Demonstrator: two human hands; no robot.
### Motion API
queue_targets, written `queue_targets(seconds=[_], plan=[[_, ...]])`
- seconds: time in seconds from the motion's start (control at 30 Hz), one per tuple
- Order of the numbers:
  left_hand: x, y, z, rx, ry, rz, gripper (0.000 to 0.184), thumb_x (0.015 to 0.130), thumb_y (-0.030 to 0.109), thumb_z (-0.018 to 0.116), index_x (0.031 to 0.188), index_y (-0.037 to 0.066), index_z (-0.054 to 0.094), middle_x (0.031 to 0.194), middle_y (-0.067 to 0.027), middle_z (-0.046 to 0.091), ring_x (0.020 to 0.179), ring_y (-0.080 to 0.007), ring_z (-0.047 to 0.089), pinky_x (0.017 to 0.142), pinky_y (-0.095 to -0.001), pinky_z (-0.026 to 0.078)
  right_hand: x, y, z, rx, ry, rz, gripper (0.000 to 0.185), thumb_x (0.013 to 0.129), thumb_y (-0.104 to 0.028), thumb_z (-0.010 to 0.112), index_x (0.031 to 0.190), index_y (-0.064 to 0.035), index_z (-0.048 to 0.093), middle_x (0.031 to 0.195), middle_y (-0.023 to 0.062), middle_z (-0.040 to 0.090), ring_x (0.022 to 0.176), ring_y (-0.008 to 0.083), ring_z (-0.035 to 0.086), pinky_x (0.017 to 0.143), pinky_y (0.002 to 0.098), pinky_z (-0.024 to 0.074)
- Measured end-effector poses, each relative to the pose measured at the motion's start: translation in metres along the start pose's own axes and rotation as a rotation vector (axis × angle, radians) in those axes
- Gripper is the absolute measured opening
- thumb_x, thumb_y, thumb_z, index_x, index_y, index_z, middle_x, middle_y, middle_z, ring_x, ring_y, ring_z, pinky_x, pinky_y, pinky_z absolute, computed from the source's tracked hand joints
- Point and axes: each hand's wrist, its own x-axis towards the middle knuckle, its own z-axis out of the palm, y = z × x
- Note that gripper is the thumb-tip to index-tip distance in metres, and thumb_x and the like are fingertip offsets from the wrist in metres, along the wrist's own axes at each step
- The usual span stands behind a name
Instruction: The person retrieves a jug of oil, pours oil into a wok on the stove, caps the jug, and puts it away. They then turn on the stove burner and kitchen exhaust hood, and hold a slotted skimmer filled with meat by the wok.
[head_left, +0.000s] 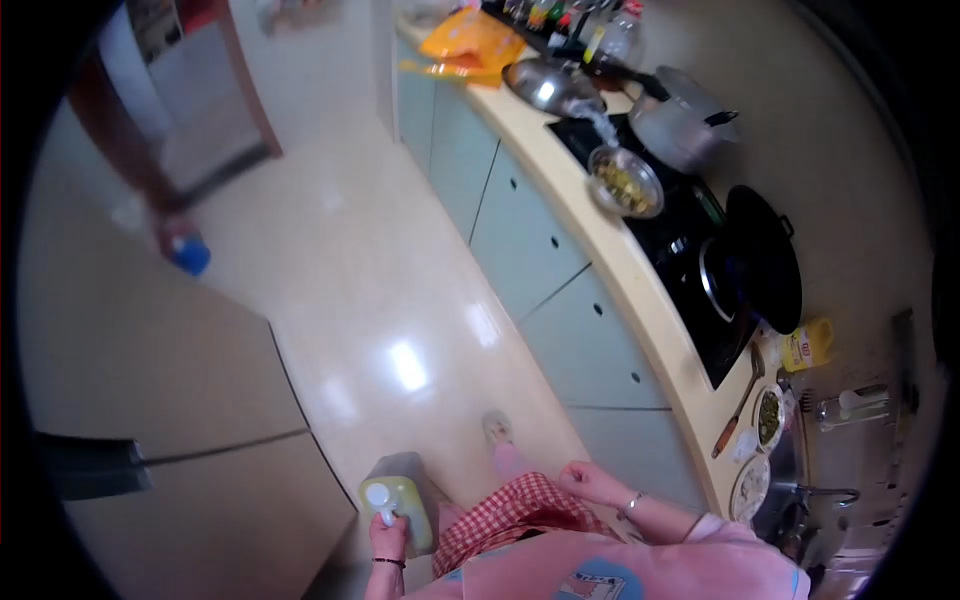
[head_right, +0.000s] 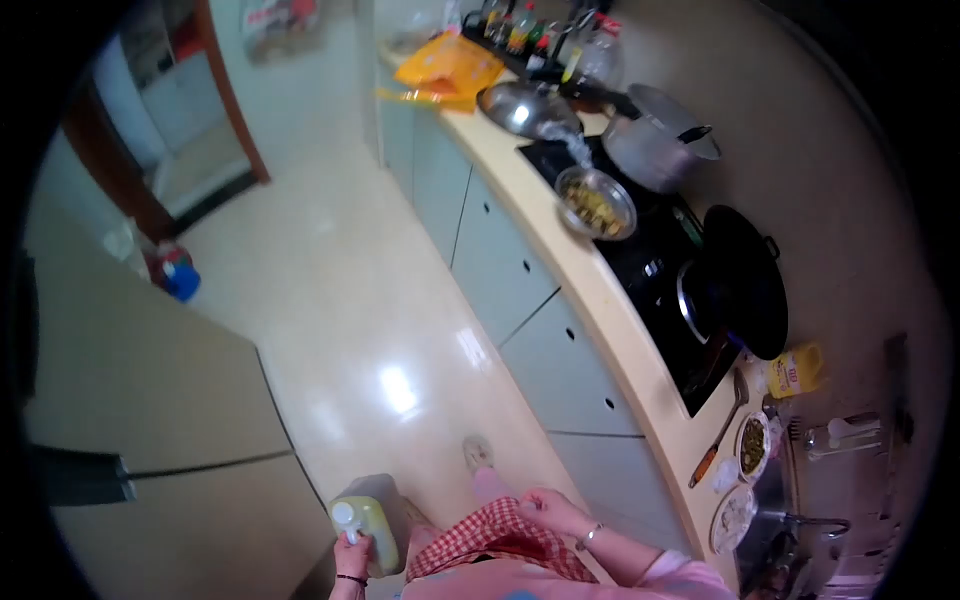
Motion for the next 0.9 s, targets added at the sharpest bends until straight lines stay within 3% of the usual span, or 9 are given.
queue_targets(seconds=[0.07, 0.2, 0.27, 0.33, 0.53, 0.63, 0.73, 0.8, 0.9], plan=[[0.001, 0.053, 0.027, 0.303, -0.075, 0.163, 0.011, 0.072, 0.009, 0.062, 0.080, 0.003, 0.057, 0.063, -0.0001, 0.053, 0.054, -0.0084, 0.050, 0.049, -0.0241, 0.042, -0.011, -0.007, -0.019, 0.158, 0.081, -0.005, 0.024, 0.081, -0.022, 0.063, 0.091, -0.0018, 0.057, 0.076, 0.0016, 0.058, 0.066, 0.0064, 0.052, 0.059, 0.0208, 0.0434], [-0.027, 0.189, 0.086, 0.406, -0.136, 0.254, 0.017, 0.072, 0.013, 0.063, 0.085, 0.002, 0.062, 0.067, -0.0006, 0.058, 0.059, -0.0086, 0.053, 0.055, -0.0236, 0.045, -0.041, -0.064, -0.065, 0.498, 0.093, -0.100, 0.021, 0.086, -0.016, 0.056, 0.098, 0.0011, 0.053, 0.073, 0.0028, 0.056, 0.063, 0.0067, 0.052, 0.056, 0.0203, 0.0425], [-0.042, 0.254, 0.119, 0.630, -0.121, 0.429, 0.023, 0.072, 0.015, 0.063, 0.091, 0.002, 0.064, 0.071, -0.0020, 0.061, 0.064, -0.0087, 0.056, 0.058, -0.0253, 0.047, -0.029, -0.066, -0.087, 0.491, 0.099, -0.185, 0.019, 0.087, -0.018, 0.055, 0.097, -0.0017, 0.054, 0.071, 0.0020, 0.055, 0.060, 0.0057, 0.050, 0.053, 0.0197, 0.0399], [-0.048, 0.315, 0.149, 0.666, -0.125, 0.487, 0.028, 0.072, 0.016, 0.063, 0.095, 0.000, 0.063, 0.074, -0.0053, 0.063, 0.066, -0.0102, 0.058, 0.060, -0.0271, 0.049, -0.019, -0.075, -0.106, 0.485, 0.108, -0.248, 0.018, 0.088, -0.020, 0.054, 0.097, -0.0045, 0.054, 0.070, 0.0011, 0.054, 0.057, 0.0048, 0.048, 0.049, 0.0190, 0.0374], [-0.036, 0.469, 0.238, 0.737, -0.168, 0.828, 0.025, 0.069, 0.015, 0.062, 0.087, -0.002, 0.064, 0.069, -0.0086, 0.064, 0.064, -0.0130, 0.060, 0.061, -0.0281, 0.049, 0.031, -0.120, -0.149, 0.907, 0.066, -0.333, 0.011, 0.087, -0.012, 0.047, 0.092, -0.0034, 0.053, 0.066, 0.0027, 0.051, 0.050, 0.0078, 0.042, 0.046, 0.0190, 0.0339], [-0.026, 0.543, 0.286, 0.848, -0.224, 1.001, 0.026, 0.067, 0.018, 0.063, 0.084, -0.001, 0.064, 0.067, -0.0128, 0.063, 0.063, -0.0178, 0.062, 0.061, -0.0303, 0.049, 0.066, -0.151, -0.172, 1.033, 0.202, -0.292, 0.010, 0.086, -0.012, 0.047, 0.088, -0.0032, 0.052, 0.065, 0.0028, 0.049, 0.048, 0.0082, 0.040, 0.044, 0.0188, 0.0312], [0.013, 0.602, 0.327, 0.992, -0.314, 1.151, 0.028, 0.065, 0.022, 0.063, 0.083, 0.001, 0.065, 0.069, -0.0169, 0.062, 0.064, -0.0243, 0.062, 0.062, -0.0328, 0.049, 0.108, -0.185, -0.182, 0.896, 0.400, -0.322, 0.015, 0.088, -0.016, 0.049, 0.078, -0.0051, 0.050, 0.059, -0.0012, 0.044, 0.048, 0.0046, 0.037, 0.041, 0.0189, 0.0261], [0.034, 0.641, 0.358, 1.050, -0.394, 1.242, 0.028, 0.064, 0.025, 0.062, 0.082, 0.004, 0.065, 0.072, -0.0178, 0.062, 0.068, -0.0301, 0.062, 0.064, -0.0359, 0.049, 0.127, -0.222, -0.189, 0.971, 0.492, -0.296, 0.016, 0.087, -0.016, 0.051, 0.077, -0.0032, 0.053, 0.058, -0.0025, 0.044, 0.048, 0.0035, 0.038, 0.042, 0.0189, 0.0278], [0.063, 0.687, 0.404, 1.094, -0.466, 1.303, 0.027, 0.064, 0.027, 0.062, 0.080, 0.006, 0.066, 0.072, -0.0168, 0.062, 0.069, -0.0309, 0.062, 0.066, -0.0375, 0.049, 0.156, -0.263, -0.199, 0.981, 0.637, -0.273, 0.017, 0.087, -0.015, 0.054, 0.079, -0.0003, 0.056, 0.057, -0.0031, 0.047, 0.051, 0.0018, 0.040, 0.044, 0.0186, 0.0307]])
